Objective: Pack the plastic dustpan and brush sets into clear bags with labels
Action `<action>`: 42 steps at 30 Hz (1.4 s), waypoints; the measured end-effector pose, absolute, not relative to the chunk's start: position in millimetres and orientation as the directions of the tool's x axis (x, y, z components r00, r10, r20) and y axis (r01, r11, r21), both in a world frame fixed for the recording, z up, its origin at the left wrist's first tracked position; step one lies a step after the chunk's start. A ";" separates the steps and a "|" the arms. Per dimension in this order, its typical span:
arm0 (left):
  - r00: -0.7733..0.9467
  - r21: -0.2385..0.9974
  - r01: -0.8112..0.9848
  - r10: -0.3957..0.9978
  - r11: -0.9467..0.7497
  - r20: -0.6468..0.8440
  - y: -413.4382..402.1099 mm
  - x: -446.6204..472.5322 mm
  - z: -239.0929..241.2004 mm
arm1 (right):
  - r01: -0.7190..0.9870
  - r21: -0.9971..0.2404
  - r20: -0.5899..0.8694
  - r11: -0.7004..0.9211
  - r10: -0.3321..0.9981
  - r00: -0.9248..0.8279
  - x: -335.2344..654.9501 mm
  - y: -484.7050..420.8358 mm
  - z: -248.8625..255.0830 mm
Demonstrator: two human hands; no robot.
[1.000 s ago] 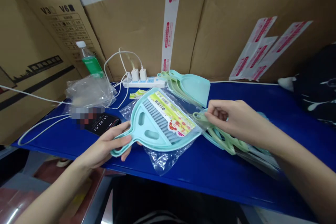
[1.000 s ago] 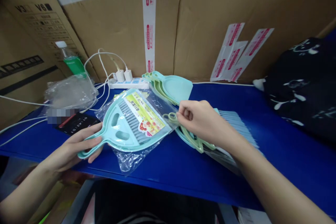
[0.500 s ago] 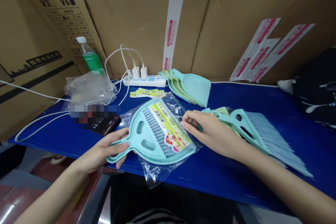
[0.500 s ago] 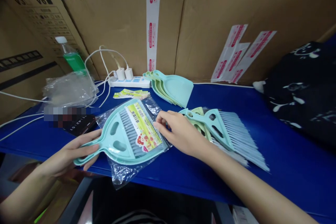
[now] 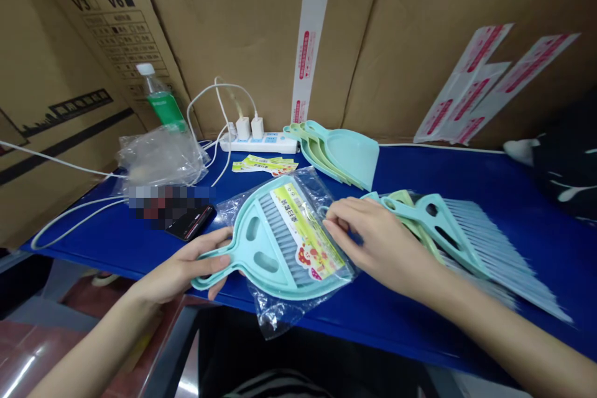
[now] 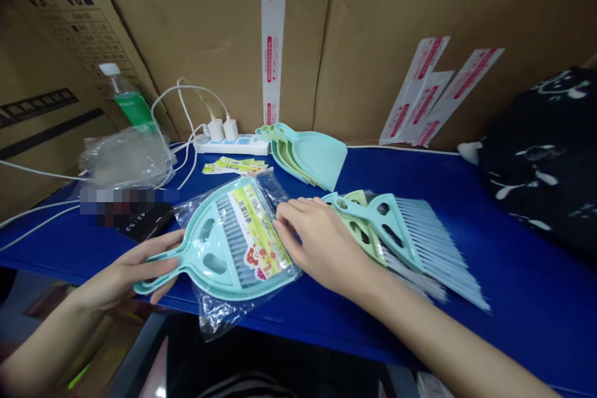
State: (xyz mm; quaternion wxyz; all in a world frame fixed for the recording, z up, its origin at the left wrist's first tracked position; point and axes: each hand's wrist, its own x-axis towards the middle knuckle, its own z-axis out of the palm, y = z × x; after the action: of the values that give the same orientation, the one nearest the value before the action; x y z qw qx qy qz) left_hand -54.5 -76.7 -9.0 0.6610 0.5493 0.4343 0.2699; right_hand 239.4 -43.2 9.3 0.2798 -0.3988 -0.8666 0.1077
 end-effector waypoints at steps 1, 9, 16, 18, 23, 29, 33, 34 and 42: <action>0.460 0.959 0.117 0.841 0.259 -0.284 -77.1 -53.9 -8.1 | 0.595 -0.475 0.392 0.649 0.761 -0.517 241.1 -42.8 12.0; 0.416 0.951 0.048 0.859 0.305 -0.297 -78.9 -52.8 -7.5 | 0.545 -0.693 0.181 0.471 0.846 -0.501 243.9 -37.3 15.5; 0.373 0.958 0.028 0.886 0.285 -0.275 -83.0 -57.9 -1.2 | 0.480 -0.826 0.061 0.296 0.893 -0.446 259.2 -18.1 22.5; 0.334 0.957 0.021 0.900 0.289 -0.280 -85.5 -67.9 -0.3 | 0.532 -0.771 0.167 0.351 0.917 -0.363 267.4 -2.7 31.3; 0.329 0.952 0.057 0.895 0.300 -0.302 -95.1 -98.8 -5.2 | 0.679 -0.507 0.287 0.531 0.847 -0.448 249.4 48.2 51.3; 0.158 0.931 0.091 0.918 0.354 -0.364 -113.1 -107.1 -0.2 | 0.715 -0.313 0.210 0.626 0.779 -0.590 180.7 101.4 41.2; 0.256 0.936 0.111 0.900 0.335 -0.352 -108.5 -106.3 -0.2 | 0.754 -0.247 0.222 0.608 0.793 -0.567 158.6 114.5 29.3; 0.297 0.940 0.110 0.892 0.322 -0.340 -105.0 -106.6 -1.9 | 0.761 -0.231 0.247 0.607 0.793 -0.557 159.2 113.2 30.5; 0.351 0.959 0.060 0.894 0.276 -0.280 -78.7 -93.4 -8.2 | 0.670 -0.535 0.221 0.515 0.850 -0.478 224.2 20.7 47.7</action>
State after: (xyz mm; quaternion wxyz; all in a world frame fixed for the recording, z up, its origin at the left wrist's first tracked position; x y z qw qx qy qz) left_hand -93.4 -78.7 -8.2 0.6462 0.5077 0.4697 0.3224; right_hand 224.2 20.7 47.7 0.2356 -0.4535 -0.8379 0.1917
